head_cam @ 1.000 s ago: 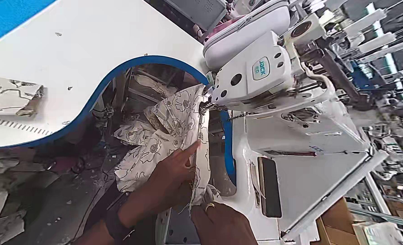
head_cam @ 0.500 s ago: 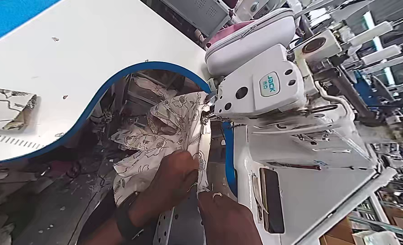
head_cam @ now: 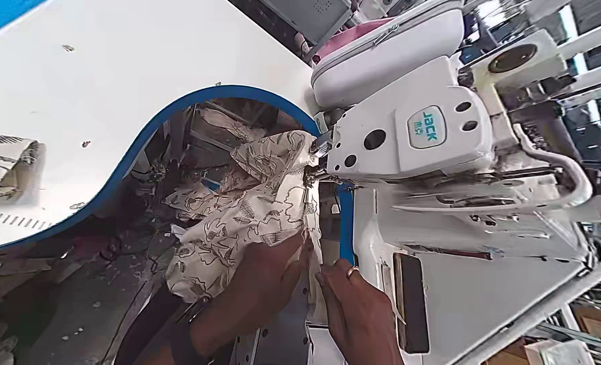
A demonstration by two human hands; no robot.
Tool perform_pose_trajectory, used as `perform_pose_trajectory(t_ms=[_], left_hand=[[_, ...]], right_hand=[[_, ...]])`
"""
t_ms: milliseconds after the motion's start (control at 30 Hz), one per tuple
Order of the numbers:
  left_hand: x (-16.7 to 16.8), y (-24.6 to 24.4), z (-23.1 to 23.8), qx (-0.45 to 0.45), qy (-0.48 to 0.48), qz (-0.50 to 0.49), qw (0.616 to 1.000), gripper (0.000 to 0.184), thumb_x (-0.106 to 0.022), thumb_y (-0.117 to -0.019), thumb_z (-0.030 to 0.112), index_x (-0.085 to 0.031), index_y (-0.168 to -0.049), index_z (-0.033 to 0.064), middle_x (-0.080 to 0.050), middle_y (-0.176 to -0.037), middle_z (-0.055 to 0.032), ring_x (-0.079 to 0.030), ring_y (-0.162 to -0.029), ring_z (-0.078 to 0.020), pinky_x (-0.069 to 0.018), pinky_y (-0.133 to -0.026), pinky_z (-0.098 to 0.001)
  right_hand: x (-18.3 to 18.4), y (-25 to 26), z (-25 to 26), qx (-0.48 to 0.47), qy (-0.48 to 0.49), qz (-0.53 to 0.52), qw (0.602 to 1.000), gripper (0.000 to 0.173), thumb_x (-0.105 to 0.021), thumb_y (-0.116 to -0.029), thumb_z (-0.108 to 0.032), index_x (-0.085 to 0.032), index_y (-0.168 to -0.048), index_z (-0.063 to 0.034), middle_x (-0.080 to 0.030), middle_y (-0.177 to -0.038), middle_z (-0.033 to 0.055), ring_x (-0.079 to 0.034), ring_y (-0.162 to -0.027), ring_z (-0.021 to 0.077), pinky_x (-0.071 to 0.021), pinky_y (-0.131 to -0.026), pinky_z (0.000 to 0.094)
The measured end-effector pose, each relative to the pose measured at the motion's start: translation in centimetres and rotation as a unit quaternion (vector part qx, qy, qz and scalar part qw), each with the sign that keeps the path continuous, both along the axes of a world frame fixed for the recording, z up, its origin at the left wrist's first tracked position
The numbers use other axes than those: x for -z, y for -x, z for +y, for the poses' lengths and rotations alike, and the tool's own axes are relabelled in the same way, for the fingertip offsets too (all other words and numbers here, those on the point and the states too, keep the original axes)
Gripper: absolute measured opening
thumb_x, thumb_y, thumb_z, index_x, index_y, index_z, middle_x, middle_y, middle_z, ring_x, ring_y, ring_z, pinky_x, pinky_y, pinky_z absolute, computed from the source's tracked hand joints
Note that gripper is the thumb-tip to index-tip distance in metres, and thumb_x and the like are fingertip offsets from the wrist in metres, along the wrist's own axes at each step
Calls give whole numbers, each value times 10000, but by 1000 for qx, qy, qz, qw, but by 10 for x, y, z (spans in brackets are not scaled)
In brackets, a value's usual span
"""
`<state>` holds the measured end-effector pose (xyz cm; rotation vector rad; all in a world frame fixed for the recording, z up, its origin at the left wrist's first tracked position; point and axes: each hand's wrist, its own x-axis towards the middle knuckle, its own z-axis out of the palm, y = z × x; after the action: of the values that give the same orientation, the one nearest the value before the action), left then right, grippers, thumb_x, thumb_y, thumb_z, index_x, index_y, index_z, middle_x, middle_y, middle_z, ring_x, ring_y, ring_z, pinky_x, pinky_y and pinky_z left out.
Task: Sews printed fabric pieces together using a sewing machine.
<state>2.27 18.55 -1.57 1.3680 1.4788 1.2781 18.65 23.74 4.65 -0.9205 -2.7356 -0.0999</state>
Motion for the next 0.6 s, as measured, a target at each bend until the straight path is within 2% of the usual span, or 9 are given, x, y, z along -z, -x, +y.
perform_pose_trajectory(t_ms=[33,133,233,300,367,433,467,533,600], left_hand=[[3,-4,-4,-7,-14,-2,1000,368,-583,-965,161,-691,-1272,-11,-604,-615,-70,-529,-496,-194,-448,-512,-376],[14,-9,6,-41,-39,-13,998,189,-530,-941,121,-697,-956,33,-542,-591,-34,-519,-503,-148,-414,-498,-330],[25,-3,23,-19,-53,-103,993,233,-521,-974,130,-700,-863,32,-550,-611,-5,-509,-541,-79,-421,-536,-279],[33,-2,32,-15,-64,-167,984,248,-530,-987,147,-717,-869,35,-571,-629,40,-508,-565,-14,-426,-552,-227],[30,-2,29,-28,-54,-171,983,291,-548,-992,161,-751,-1105,-15,-662,-711,6,-556,-608,-22,-473,-604,-235],[19,0,11,-28,-3,-137,990,377,-543,-1005,172,-677,-1316,5,-733,-836,-53,-618,-675,-77,-525,-686,-289],[17,0,0,-36,21,-125,991,373,-553,-1008,187,-673,-1325,32,-702,-788,-33,-581,-621,-78,-509,-639,-283],[25,-2,-22,-53,43,-112,991,296,-577,-1007,243,-694,-1217,69,-581,-630,38,-478,-496,-44,-436,-512,-238],[38,4,-32,-82,19,-86,993,251,-580,-1011,269,-722,-1115,89,-598,-648,52,-508,-519,-22,-448,-514,-221]], right_hand=[[0,4,-3,-6,-12,-14,1000,236,-525,-963,-132,-702,-819,-72,-572,-678,75,-548,-519,160,-417,-431,250],[2,24,-3,-26,-74,-63,995,167,-563,-863,-42,-724,-822,-50,-598,-684,84,-560,-482,175,-419,-391,262],[5,36,6,-15,-101,-83,991,135,-593,-852,-16,-726,-829,-27,-650,-736,127,-640,-533,231,-482,-418,306],[11,41,14,3,-108,-61,992,120,-605,-855,-15,-723,-835,-11,-649,-741,147,-652,-542,252,-494,-423,326],[20,39,18,28,-112,-15,993,140,-599,-877,-39,-729,-851,5,-652,-744,163,-653,-539,259,-510,-433,338],[28,27,13,70,-100,10,992,169,-616,-846,-48,-752,-906,33,-673,-792,196,-670,-563,293,-529,-451,382],[32,18,10,96,-91,5,991,178,-641,-800,-40,-757,-911,35,-682,-810,207,-676,-574,312,-528,-453,407],[39,-5,0,168,-22,-57,984,121,-710,-747,-15,-744,-857,21,-688,-824,220,-693,-626,370,-524,-476,491],[42,-20,0,269,158,-166,935,95,-701,-874,-58,-756,-892,18,-710,-866,231,-716,-795,411,-547,-629,576]])
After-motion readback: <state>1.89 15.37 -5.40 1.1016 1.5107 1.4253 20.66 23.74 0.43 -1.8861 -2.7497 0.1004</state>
